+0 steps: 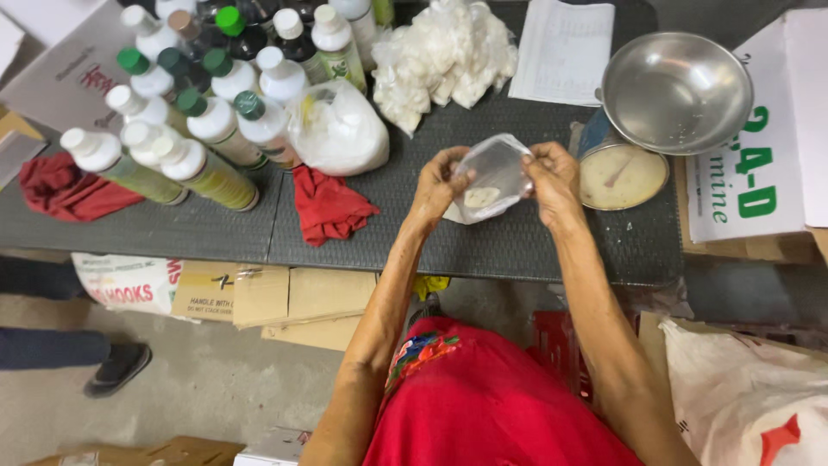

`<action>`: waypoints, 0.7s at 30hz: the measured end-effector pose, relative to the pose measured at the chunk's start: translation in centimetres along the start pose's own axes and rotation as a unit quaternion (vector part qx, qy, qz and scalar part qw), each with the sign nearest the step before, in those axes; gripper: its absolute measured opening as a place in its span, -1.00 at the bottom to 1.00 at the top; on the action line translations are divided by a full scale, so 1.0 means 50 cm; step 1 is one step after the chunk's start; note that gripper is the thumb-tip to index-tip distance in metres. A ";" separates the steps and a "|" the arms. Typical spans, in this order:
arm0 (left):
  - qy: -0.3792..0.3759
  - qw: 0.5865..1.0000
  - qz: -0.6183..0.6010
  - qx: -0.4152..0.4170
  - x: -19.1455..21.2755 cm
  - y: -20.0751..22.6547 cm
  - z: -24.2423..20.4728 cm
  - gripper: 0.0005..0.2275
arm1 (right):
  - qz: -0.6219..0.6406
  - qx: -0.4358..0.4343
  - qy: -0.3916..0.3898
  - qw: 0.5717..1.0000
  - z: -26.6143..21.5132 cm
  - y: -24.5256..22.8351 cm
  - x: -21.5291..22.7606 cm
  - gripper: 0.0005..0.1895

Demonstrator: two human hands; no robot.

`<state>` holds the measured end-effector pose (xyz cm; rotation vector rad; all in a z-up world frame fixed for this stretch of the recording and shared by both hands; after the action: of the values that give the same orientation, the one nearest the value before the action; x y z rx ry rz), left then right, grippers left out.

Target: The person scoops a white granular substance from a large sack into a metal bowl using a red scoop. They then transfer the substance into small plastic bags, tie the bags shut, and place them on the table. The process is repeated multiple times throughout the video.

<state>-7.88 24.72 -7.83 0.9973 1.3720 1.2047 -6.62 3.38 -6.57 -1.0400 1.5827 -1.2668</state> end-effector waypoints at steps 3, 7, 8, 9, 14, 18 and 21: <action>-0.083 0.996 0.013 -0.008 -0.051 -0.006 0.006 -0.56 | -0.038 0.005 0.000 0.999 0.020 -0.003 -0.035 -0.91; -0.023 0.986 0.145 -0.083 -0.061 -0.006 0.030 -0.75 | -0.023 0.004 -0.043 0.999 0.032 0.000 -0.082 -0.90; 0.006 0.977 0.179 -0.111 -0.054 0.001 0.041 -0.84 | -0.010 0.002 -0.066 0.998 0.033 -0.002 -0.088 -0.85; 0.003 0.983 0.165 -0.079 -0.044 -0.005 0.059 -0.85 | 0.003 0.000 -0.088 0.996 0.034 0.000 -0.092 -0.80; 0.045 0.989 0.138 0.017 0.032 -0.022 0.131 -0.85 | -0.211 0.082 -0.132 0.965 0.007 0.045 -0.047 -0.25; 0.001 0.996 0.089 -0.012 0.006 -0.028 0.149 -0.85 | -0.461 0.071 -0.117 0.877 0.008 0.138 -0.018 0.16; -0.031 0.997 0.072 -0.017 -0.021 -0.050 0.159 -0.85 | -0.533 0.168 -0.128 0.819 0.015 0.190 -0.054 0.35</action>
<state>0.22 24.51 -10.04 1.1154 1.2445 1.2888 -6.04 7.08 -15.72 -1.8506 0.4346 -1.9032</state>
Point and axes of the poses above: each hand's wrist, its own z-axis towards the middle knuckle, its own x-axis out of the back of the hand, y = z × x, the point moved 7 cm from there along z, towards the middle knuckle, and after that the axes turned 13 degrees about y, right-handed, at the moved point
